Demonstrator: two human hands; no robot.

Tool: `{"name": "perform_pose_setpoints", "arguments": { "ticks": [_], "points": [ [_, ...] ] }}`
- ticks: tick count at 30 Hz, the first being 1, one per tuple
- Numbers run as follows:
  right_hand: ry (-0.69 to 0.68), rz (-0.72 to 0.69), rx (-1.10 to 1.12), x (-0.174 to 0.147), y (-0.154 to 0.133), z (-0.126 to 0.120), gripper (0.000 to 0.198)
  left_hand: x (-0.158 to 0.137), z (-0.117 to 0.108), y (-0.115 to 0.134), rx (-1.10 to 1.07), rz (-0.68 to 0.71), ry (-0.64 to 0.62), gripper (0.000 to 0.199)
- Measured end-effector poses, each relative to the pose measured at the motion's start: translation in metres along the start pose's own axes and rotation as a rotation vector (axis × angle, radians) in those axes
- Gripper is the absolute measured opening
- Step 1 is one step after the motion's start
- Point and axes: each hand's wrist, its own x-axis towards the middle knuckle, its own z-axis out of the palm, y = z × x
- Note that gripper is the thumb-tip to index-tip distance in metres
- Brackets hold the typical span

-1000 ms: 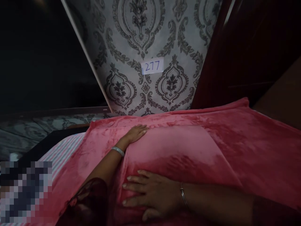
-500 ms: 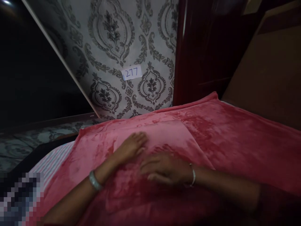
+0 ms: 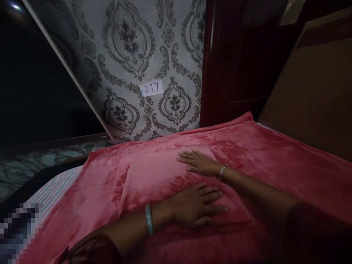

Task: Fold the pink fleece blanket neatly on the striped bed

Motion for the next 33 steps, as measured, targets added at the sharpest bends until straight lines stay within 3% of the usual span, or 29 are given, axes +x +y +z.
{"name": "perform_pose_setpoints", "arguments": {
  "ticks": [7, 14, 16, 19, 22, 26, 29, 33],
  "points": [
    [0.062, 0.110, -0.033, 0.023, 0.053, 0.000, 0.059, -0.005, 0.008, 0.001, -0.095, -0.050, -0.012, 0.050],
    [0.073, 0.364, -0.112, 0.030, 0.086, -0.017, 0.053, -0.004, 0.006, 0.001, -0.075, -0.042, -0.022, 0.049],
    [0.152, 0.367, -0.155, 0.026, 0.079, -0.024, 0.054, -0.004, 0.006, 0.001, -0.060, -0.037, -0.010, 0.049],
    [0.234, 0.180, -0.145, 0.016, 0.048, -0.028, 0.055, -0.005, 0.005, 0.001, -0.047, -0.021, 0.028, 0.048],
    [0.178, -0.040, -0.075, 0.003, 0.003, -0.022, 0.056, -0.007, 0.001, 0.006, -0.080, -0.014, 0.063, 0.048],
    [0.022, -0.191, -0.046, -0.007, -0.045, -0.007, 0.054, -0.017, 0.001, 0.030, -0.156, -0.082, 0.049, 0.064],
    [-0.079, -0.234, -0.077, -0.004, -0.055, 0.004, 0.054, -0.027, 0.008, 0.052, -0.153, -0.220, 0.019, 0.072],
    [-0.080, -0.202, -0.113, 0.013, -0.032, 0.009, 0.061, -0.034, 0.020, 0.065, -0.109, -0.289, 0.024, 0.067]
  ]
}}
